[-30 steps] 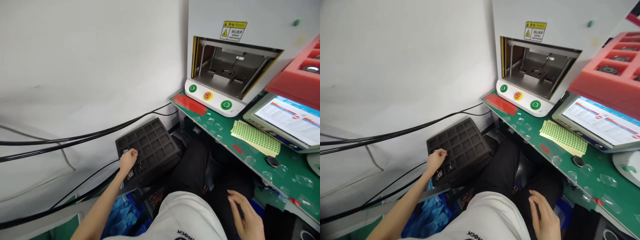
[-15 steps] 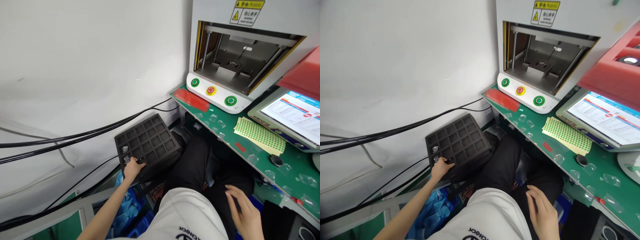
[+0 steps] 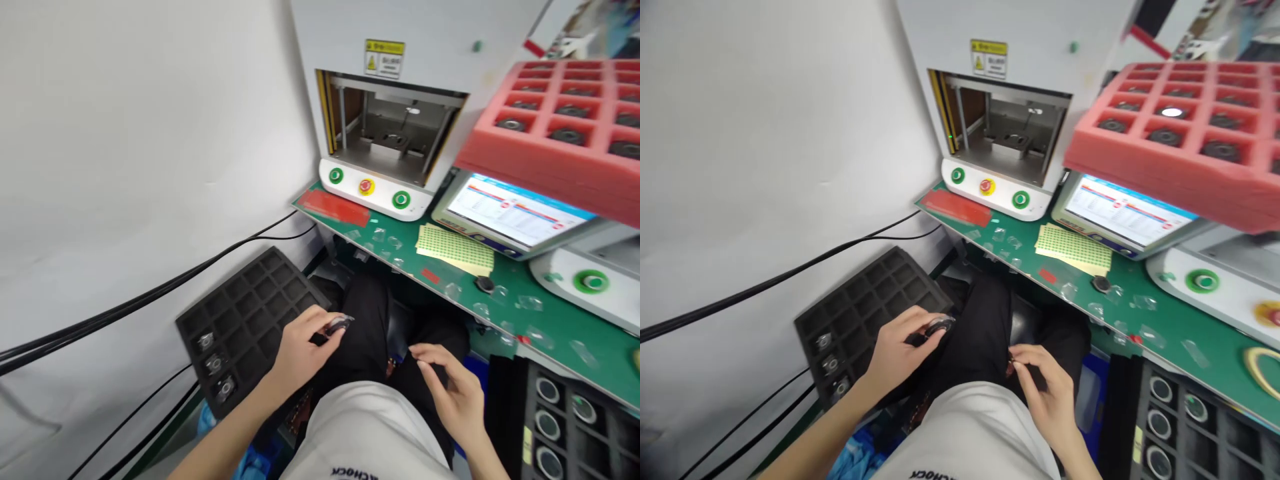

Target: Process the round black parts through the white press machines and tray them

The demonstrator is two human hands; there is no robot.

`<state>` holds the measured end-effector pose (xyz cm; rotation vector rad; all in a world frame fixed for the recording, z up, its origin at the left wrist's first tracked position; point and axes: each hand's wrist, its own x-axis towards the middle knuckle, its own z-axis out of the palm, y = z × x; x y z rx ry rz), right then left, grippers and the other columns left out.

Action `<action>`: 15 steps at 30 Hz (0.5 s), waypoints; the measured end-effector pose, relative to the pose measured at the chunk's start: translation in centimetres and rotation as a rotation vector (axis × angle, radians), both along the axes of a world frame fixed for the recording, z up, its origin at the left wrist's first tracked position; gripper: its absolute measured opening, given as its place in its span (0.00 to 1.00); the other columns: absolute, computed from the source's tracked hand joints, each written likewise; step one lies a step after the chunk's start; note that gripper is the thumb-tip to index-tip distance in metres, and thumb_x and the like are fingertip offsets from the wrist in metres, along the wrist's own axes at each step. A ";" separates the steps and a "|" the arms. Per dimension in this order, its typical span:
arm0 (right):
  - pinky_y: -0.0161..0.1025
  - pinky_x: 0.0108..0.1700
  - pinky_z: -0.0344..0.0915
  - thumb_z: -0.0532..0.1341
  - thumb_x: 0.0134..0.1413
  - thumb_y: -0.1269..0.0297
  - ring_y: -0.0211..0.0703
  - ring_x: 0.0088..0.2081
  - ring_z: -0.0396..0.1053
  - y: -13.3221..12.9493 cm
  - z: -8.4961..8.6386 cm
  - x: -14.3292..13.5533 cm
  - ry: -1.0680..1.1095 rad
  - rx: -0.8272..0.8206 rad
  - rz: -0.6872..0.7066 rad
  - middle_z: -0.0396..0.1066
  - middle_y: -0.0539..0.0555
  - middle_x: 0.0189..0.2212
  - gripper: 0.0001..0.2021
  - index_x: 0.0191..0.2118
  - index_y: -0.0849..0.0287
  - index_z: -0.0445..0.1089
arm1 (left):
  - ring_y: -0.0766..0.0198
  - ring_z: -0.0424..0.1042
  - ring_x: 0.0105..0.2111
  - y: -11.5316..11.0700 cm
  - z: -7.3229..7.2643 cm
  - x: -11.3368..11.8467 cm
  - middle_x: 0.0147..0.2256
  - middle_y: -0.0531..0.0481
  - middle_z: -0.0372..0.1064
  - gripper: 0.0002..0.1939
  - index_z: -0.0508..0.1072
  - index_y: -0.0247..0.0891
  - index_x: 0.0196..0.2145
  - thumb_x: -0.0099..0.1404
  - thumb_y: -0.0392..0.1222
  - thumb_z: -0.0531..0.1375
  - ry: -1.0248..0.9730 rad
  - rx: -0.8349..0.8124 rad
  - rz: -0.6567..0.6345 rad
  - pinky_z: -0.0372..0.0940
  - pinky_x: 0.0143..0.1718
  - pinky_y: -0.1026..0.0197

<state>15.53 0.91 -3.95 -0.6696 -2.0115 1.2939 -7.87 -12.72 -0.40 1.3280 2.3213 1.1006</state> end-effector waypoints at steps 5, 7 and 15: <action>0.38 0.46 0.70 0.65 0.56 0.67 0.40 0.41 0.75 0.1 3.4 -2.4 0.354 -0.596 -0.060 0.77 0.51 0.40 0.09 0.38 0.52 0.62 | 0.72 0.70 0.28 5.5 3.9 4.2 0.31 0.52 0.69 0.14 0.75 0.36 0.46 0.62 0.32 0.61 -0.031 0.397 -0.366 0.66 0.30 0.71; 0.37 0.43 0.69 0.68 0.52 0.67 0.39 0.38 0.76 0.3 4.6 -2.8 0.471 -0.755 -0.016 0.78 0.50 0.36 0.15 0.35 0.53 0.58 | 0.73 0.69 0.27 6.8 4.6 5.5 0.30 0.53 0.68 0.15 0.75 0.36 0.47 0.61 0.31 0.62 -0.070 0.436 -0.427 0.66 0.29 0.72; 0.29 0.33 0.67 0.73 0.43 0.71 0.30 0.25 0.72 0.0 6.4 -2.2 0.654 -1.146 -0.019 0.73 0.43 0.23 0.23 0.31 0.56 0.55 | 0.62 0.73 0.43 8.0 4.3 6.4 0.45 0.44 0.71 0.30 0.68 0.37 0.56 0.57 0.39 0.68 -0.201 0.473 -0.643 0.70 0.45 0.65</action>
